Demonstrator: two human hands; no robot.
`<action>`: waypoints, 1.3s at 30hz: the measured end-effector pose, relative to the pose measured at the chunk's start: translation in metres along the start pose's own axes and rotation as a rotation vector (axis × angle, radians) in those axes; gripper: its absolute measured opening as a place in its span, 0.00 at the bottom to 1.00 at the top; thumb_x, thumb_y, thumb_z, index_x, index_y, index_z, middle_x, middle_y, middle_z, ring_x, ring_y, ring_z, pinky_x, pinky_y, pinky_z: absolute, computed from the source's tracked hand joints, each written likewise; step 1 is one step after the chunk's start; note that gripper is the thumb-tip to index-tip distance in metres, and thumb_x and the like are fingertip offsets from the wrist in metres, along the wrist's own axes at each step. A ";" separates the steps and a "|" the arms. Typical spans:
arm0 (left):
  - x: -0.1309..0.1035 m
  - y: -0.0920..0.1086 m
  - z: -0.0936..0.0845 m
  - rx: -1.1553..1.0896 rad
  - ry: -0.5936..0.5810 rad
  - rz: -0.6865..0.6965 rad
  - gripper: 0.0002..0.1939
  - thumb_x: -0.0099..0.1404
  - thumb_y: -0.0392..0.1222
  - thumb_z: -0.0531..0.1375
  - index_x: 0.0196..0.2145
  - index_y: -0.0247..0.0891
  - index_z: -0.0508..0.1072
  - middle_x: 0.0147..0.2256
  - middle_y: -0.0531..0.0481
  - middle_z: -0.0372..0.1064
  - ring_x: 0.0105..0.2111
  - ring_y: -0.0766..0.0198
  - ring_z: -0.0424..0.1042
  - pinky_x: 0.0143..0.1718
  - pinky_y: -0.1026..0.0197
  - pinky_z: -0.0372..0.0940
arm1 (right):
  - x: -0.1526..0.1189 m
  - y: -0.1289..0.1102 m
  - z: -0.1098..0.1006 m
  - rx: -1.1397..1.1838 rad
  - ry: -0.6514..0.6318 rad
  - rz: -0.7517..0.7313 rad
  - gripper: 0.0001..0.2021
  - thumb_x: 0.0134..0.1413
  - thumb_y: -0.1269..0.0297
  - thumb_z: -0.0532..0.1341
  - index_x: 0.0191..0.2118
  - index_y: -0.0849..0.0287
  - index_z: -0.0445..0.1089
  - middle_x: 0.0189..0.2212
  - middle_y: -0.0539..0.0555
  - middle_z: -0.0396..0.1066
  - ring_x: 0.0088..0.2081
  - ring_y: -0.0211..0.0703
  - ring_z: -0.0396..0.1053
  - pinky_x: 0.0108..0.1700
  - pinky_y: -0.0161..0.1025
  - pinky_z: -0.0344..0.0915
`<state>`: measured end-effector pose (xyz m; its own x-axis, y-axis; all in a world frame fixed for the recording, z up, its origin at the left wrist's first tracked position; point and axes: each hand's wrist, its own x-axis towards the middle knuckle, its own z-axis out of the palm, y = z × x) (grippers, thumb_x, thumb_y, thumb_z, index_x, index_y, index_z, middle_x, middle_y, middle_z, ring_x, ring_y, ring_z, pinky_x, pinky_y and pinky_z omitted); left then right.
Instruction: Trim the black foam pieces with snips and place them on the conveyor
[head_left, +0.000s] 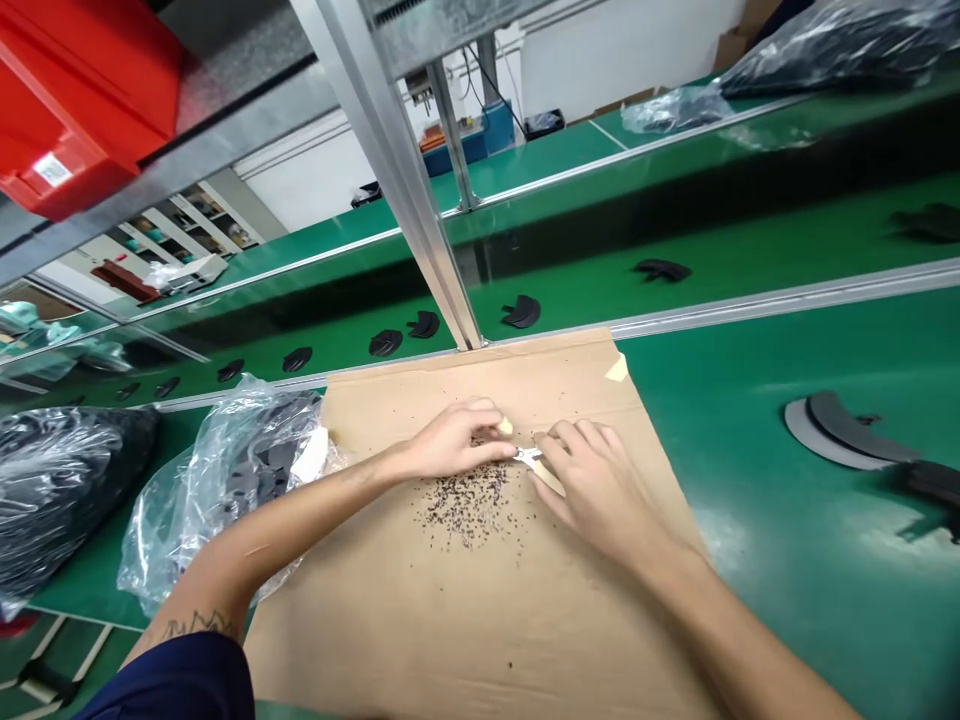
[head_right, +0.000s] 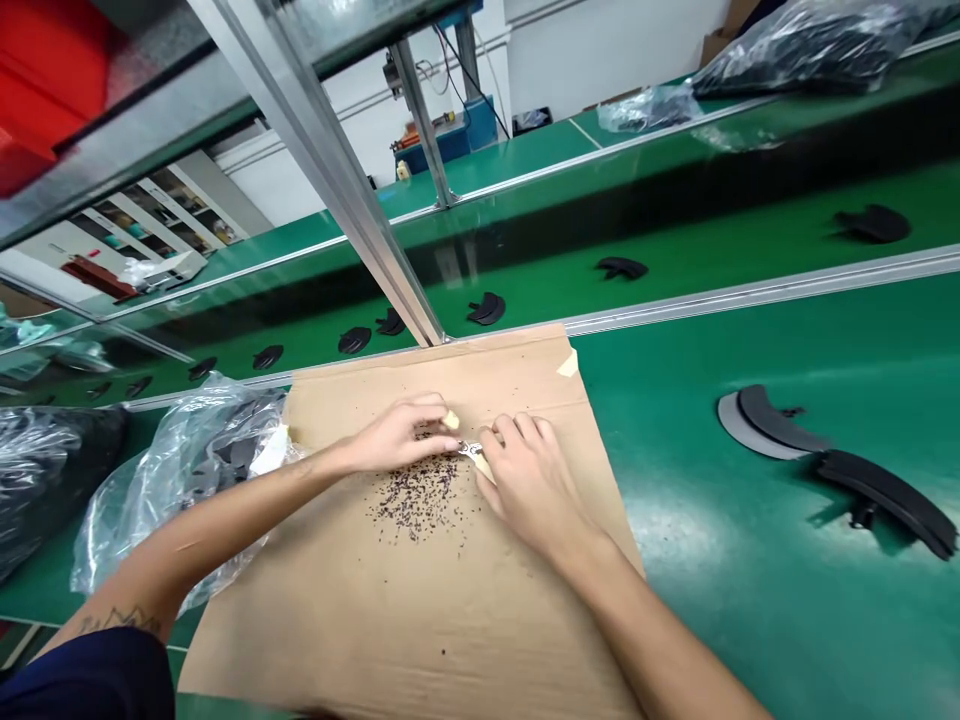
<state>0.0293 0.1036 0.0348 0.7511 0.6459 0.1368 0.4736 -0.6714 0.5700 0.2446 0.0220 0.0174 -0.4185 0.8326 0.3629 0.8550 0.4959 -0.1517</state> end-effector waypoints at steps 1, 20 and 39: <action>-0.004 0.004 0.004 -0.014 -0.008 0.031 0.16 0.70 0.51 0.59 0.33 0.35 0.74 0.31 0.49 0.68 0.33 0.64 0.68 0.36 0.63 0.63 | 0.000 0.000 0.000 0.000 0.005 -0.006 0.04 0.59 0.68 0.61 0.39 0.61 0.71 0.36 0.59 0.71 0.39 0.50 0.64 0.41 0.43 0.56; 0.033 -0.148 -0.081 0.609 0.262 -0.686 0.13 0.71 0.44 0.60 0.49 0.34 0.72 0.49 0.44 0.71 0.47 0.57 0.73 0.51 0.50 0.70 | -0.005 0.011 0.001 -0.259 -0.134 0.239 0.07 0.59 0.68 0.59 0.40 0.61 0.73 0.39 0.61 0.73 0.41 0.54 0.69 0.41 0.46 0.62; -0.070 0.041 -0.013 0.568 0.322 0.801 0.07 0.69 0.36 0.58 0.36 0.38 0.77 0.40 0.45 0.79 0.43 0.61 0.78 0.51 0.61 0.74 | 0.017 -0.019 0.004 1.433 -0.340 0.453 0.30 0.46 0.40 0.69 0.50 0.55 0.73 0.41 0.58 0.78 0.41 0.50 0.77 0.43 0.42 0.75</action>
<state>-0.0095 0.0354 0.0589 0.8230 -0.0553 0.5654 0.0991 -0.9660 -0.2387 0.2202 0.0273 0.0230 -0.4318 0.8901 -0.1457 0.0066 -0.1584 -0.9874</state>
